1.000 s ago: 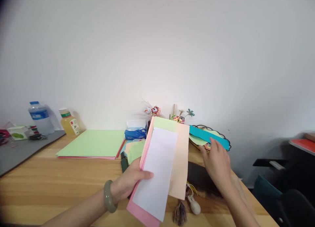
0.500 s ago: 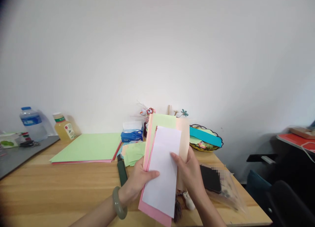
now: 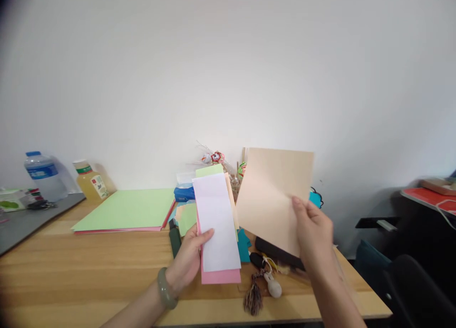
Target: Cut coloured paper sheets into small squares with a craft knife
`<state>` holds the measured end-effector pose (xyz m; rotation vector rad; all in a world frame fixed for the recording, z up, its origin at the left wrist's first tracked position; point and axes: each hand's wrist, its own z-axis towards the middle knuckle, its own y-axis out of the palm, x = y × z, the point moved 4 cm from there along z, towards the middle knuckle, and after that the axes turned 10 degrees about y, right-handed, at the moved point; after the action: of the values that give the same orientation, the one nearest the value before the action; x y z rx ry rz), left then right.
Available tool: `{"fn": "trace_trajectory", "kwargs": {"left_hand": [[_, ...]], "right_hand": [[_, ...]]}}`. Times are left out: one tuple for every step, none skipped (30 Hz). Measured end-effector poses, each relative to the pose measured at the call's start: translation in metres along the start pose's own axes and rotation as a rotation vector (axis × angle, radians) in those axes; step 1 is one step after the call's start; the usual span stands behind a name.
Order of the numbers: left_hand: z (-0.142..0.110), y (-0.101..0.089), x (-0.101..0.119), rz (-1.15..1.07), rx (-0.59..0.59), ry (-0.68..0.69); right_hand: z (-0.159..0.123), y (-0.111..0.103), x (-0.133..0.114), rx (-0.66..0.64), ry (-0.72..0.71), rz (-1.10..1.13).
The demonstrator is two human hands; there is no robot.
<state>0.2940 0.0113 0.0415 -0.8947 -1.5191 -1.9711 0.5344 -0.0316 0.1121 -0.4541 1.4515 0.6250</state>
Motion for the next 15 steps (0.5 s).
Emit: {"fn": "trace_trajectory", "kwargs": {"left_hand": [[0.001,-0.002,0.001,0.007,0.017,0.001],[0.003,-0.004,0.001,0.01,0.027,0.0],[0.004,-0.005,0.001,0.008,0.03,-0.003],[0.005,-0.005,0.001,0.001,0.031,-0.007],[0.006,-0.005,0.0,-0.013,0.031,-0.011],[0.007,-0.005,0.0,-0.035,0.03,-0.015],[0.008,-0.005,0.0,-0.064,0.027,-0.016],[0.009,-0.006,0.0,-0.099,0.022,-0.017],[0.01,-0.007,0.001,-0.137,0.016,-0.017],[0.011,-0.008,0.002,-0.178,0.012,-0.015],[0.012,-0.01,0.004,-0.216,0.014,-0.014],[0.013,-0.013,0.006,-0.249,0.026,-0.016],[0.014,-0.017,0.009,-0.276,0.048,-0.022],[0.015,-0.021,0.012,-0.297,0.078,-0.037],[0.015,-0.025,0.014,-0.314,0.108,-0.053]], "right_hand": [[0.003,-0.006,-0.002,0.041,0.003,0.031],[0.004,-0.01,-0.004,0.072,0.003,0.057],[0.006,-0.014,-0.006,0.091,0.004,0.077],[0.007,-0.016,-0.008,0.099,0.003,0.09],[0.008,-0.018,-0.01,0.095,0.0,0.095],[0.01,-0.018,-0.011,0.086,-0.005,0.093],[0.011,-0.018,-0.013,0.072,-0.014,0.084],[0.013,-0.018,-0.014,0.057,-0.027,0.068],[0.015,-0.018,-0.014,0.041,-0.043,0.045],[0.018,-0.018,-0.014,0.028,-0.064,0.014],[0.021,-0.019,-0.013,0.017,-0.089,-0.025],[0.024,-0.02,-0.011,0.01,-0.118,-0.073],[0.028,-0.022,-0.008,0.008,-0.148,-0.133],[0.032,-0.023,-0.004,0.009,-0.18,-0.206],[0.036,-0.025,0.0,0.012,-0.213,-0.293]]}}
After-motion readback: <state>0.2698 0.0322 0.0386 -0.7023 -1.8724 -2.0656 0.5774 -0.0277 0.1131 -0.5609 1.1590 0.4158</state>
